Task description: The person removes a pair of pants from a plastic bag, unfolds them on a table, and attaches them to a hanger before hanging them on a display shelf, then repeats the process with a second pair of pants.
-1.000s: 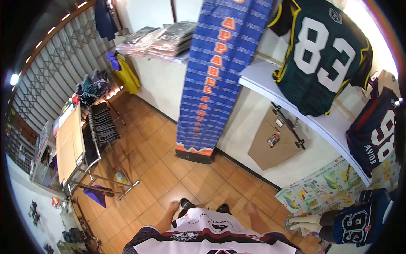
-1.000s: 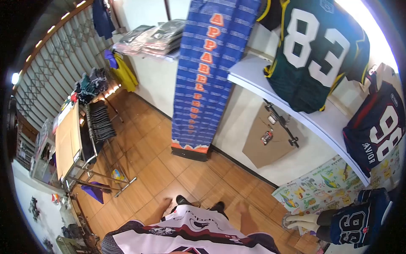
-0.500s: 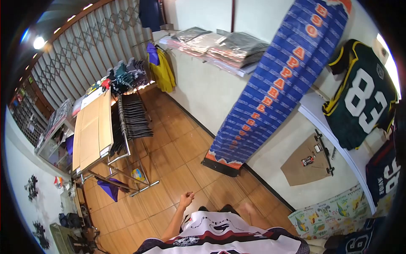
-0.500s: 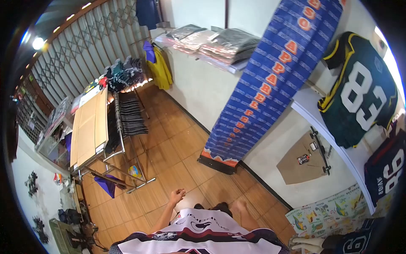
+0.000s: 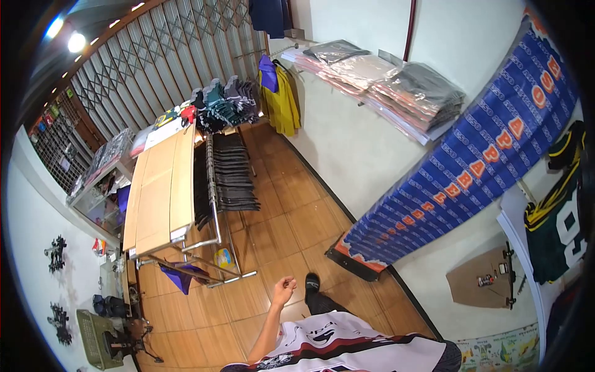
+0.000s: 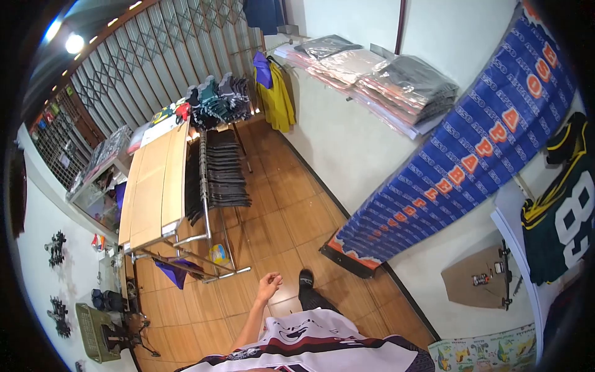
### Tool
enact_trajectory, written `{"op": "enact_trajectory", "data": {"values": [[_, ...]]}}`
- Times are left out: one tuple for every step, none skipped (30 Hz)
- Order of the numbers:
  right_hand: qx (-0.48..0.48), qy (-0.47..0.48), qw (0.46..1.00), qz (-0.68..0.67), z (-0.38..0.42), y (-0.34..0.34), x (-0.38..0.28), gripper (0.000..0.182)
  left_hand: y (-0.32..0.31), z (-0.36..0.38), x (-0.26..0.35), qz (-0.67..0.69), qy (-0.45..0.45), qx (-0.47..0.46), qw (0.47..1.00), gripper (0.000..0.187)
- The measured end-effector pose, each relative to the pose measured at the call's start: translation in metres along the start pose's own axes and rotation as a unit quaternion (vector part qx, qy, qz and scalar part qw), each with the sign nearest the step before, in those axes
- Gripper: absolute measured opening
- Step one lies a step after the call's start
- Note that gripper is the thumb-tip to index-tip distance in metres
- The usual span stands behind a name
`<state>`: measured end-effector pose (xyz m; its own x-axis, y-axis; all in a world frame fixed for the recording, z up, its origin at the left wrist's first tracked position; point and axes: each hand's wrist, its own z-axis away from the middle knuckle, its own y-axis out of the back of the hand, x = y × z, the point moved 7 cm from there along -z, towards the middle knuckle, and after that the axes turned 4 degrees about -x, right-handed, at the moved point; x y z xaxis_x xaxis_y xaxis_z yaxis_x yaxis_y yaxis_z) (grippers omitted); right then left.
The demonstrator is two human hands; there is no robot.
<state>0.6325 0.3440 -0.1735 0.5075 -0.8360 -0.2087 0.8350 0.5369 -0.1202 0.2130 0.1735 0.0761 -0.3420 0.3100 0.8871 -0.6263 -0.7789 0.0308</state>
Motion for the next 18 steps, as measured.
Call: {"op": "enact_trajectory", "data": {"values": [[-0.008, 0.005, 1.0, -0.005, -0.023, -0.006, -0.019, 0.029, -0.003, -0.018, 0.019, -0.006, -0.013, -0.007, 1.0, 0.042], [-0.022, 0.011, 1.0, -0.011, -0.045, -0.014, -0.041, 0.029, -0.005, -0.036, 0.039, -0.011, -0.023, -0.01, 1.0, 0.042], [-0.045, 0.017, 0.999, -0.026, -0.079, -0.019, -0.06, 0.028, -0.008, -0.053, 0.061, -0.016, -0.033, -0.014, 0.999, 0.041], [-0.069, 0.031, 0.996, -0.037, -0.102, -0.027, -0.09, 0.028, -0.01, -0.069, 0.082, -0.02, -0.043, -0.019, 0.999, 0.041], [-0.094, 0.042, 0.993, -0.049, -0.086, -0.051, -0.134, 0.028, -0.013, -0.086, 0.107, -0.025, -0.061, -0.025, 0.998, 0.04], [-0.032, 0.118, 0.992, 0.025, -0.072, -0.067, -0.19, 0.029, -0.016, -0.102, 0.129, -0.03, -0.078, -0.031, 0.996, 0.04], [0.043, 0.181, 0.977, 0.106, 0.011, -0.108, -0.265, 0.029, -0.018, -0.117, 0.148, -0.035, -0.093, -0.037, 0.994, 0.039], [-0.068, 0.224, 0.969, 0.078, -0.064, -0.113, -0.3, 0.033, -0.021, -0.127, 0.177, -0.056, -0.114, -0.039, 0.991, 0.038], [0.008, 0.283, 0.957, 0.064, 0.015, -0.145, -0.347, 0.031, -0.023, -0.135, 0.207, -0.078, -0.135, -0.041, 0.987, 0.038], [0.007, 0.32, 0.945, 0.059, 0.055, -0.171, -0.386, 0.034, -0.025, -0.147, 0.23, -0.099, -0.156, -0.044, 0.982, 0.038], [-0.015, 0.326, 0.941, 0.085, 0.075, -0.19, -0.42, 0.036, -0.023, -0.168, 0.239, -0.104, -0.194, -0.04, 0.975, 0.036], [-0.027, 0.353, 0.932, 0.083, 0.089, -0.207, -0.448, 0.036, -0.024, -0.177, 0.256, -0.102, -0.209, -0.045, 0.972, 0.035], [-0.037, 0.381, 0.92, 0.08, 0.104, -0.222, -0.475, 0.035, -0.028, -0.184, 0.281, -0.098, -0.224, -0.051, 0.968, 0.034], [-0.055, 0.399, 0.911, 0.091, 0.132, -0.237, -0.501, 0.035, -0.035, -0.193, 0.306, -0.094, -0.24, -0.058, 0.965, 0.033], [-0.071, 0.419, 0.9, 0.103, 0.165, -0.25, -0.523, 0.035, -0.04, -0.203, 0.326, -0.086, -0.247, -0.071, 0.963, 0.032], [-0.067, 0.44, 0.888, 0.111, 0.187, -0.257, -0.545, 0.036, -0.046, -0.214, 0.346, -0.079, -0.254, -0.084, 0.96, 0.032], [-0.063, 0.461, 0.877, 0.12, 0.206, -0.264, -0.563, 0.036, -0.052, -0.225, 0.367, -0.084, -0.271, -0.104, 0.953, 0.032], [-0.059, 0.481, 0.865, 0.129, 0.225, -0.268, -0.581, 0.037, -0.06, -0.234, 0.389, -0.081, -0.281, -0.122, 0.948, 0.033]]}}
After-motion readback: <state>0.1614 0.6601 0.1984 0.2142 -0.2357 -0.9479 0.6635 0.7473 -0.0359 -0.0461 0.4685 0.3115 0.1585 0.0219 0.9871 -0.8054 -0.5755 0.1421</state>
